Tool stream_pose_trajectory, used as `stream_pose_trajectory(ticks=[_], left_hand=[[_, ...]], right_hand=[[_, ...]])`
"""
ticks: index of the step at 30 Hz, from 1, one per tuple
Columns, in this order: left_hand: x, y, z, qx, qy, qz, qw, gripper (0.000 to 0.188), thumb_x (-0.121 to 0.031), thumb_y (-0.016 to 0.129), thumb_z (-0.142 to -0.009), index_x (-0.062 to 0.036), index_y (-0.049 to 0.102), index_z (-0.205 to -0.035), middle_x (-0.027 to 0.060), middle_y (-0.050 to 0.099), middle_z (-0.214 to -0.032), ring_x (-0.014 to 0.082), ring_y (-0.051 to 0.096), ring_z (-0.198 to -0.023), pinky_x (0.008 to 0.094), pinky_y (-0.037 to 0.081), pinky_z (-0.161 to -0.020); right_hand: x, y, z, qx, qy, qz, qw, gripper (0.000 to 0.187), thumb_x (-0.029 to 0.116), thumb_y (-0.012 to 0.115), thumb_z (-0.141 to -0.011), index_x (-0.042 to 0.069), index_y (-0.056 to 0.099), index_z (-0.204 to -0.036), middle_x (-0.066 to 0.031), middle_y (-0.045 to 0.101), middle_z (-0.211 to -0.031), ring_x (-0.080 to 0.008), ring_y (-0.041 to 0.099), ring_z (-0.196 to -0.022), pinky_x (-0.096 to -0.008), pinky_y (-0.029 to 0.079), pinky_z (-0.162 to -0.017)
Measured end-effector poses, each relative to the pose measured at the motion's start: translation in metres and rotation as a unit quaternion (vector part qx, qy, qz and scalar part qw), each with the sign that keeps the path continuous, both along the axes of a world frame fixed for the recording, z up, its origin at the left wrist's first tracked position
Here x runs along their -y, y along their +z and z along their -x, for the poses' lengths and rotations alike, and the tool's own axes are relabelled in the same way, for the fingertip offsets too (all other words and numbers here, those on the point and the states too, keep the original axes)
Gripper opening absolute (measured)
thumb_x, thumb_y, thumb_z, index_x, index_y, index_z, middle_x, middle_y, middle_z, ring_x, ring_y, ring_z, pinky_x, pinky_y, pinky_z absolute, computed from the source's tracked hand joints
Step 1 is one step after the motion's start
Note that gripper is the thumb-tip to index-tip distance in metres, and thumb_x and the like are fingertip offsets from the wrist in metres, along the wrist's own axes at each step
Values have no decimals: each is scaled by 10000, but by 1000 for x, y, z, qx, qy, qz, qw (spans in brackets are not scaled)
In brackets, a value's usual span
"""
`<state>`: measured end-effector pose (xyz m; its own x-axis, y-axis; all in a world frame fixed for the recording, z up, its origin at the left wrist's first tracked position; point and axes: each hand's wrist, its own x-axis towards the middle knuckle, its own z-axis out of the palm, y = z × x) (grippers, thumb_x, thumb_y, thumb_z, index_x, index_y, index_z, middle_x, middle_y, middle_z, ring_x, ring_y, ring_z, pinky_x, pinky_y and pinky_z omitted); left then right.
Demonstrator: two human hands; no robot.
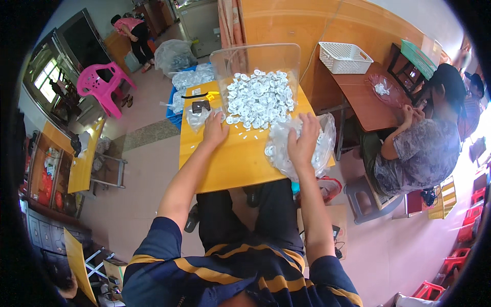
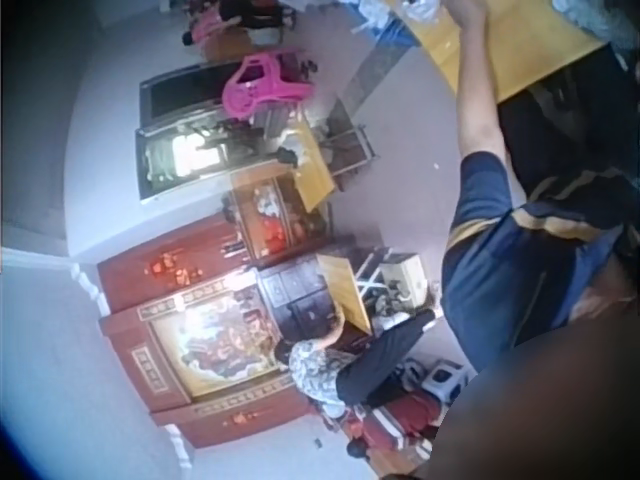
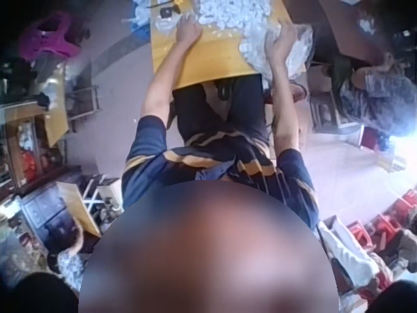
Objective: The person sorts and inspects small white plastic components by hand at a table.
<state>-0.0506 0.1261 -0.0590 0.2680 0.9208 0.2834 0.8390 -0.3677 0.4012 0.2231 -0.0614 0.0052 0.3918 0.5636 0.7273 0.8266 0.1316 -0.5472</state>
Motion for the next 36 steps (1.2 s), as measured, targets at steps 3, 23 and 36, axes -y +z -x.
stream_pose_trajectory(ticks=[3, 23, 36], left_hand=[[-14, -3, -1, 6, 12, -17, 1000, 681, -258, 760, -827, -43, 503, -1420, 267, 449, -1480, 440, 432, -1360, 497, 415, -1111], [-8, -26, -20, 22, -1, -121, 992, 334, -313, 771, -821, -97, 669, -1055, 122, 669, -1055, 364, 603, -1030, 505, 500, -833], [0, -25, -24, -13, -81, -116, 990, 254, -308, 697, -889, -149, 692, -1087, 109, 624, -1023, 331, 602, -1008, 475, 519, -807]], right_hand=[[9, 21, 33, 1, 59, -19, 998, 390, -10, 611, -854, 16, 610, -1243, -227, 549, -1376, -407, 464, -1360, -476, 329, -1166], [54, 28, 113, 38, 95, 84, 991, 341, 33, 663, -828, 107, 654, -1160, -98, 638, -1268, -391, 515, -1304, -633, 244, -1146], [62, -4, 138, -27, 325, 29, 945, 266, -51, 644, -832, 3, 651, -1093, -173, 695, -1069, -383, 667, -1030, -439, 534, -912]])
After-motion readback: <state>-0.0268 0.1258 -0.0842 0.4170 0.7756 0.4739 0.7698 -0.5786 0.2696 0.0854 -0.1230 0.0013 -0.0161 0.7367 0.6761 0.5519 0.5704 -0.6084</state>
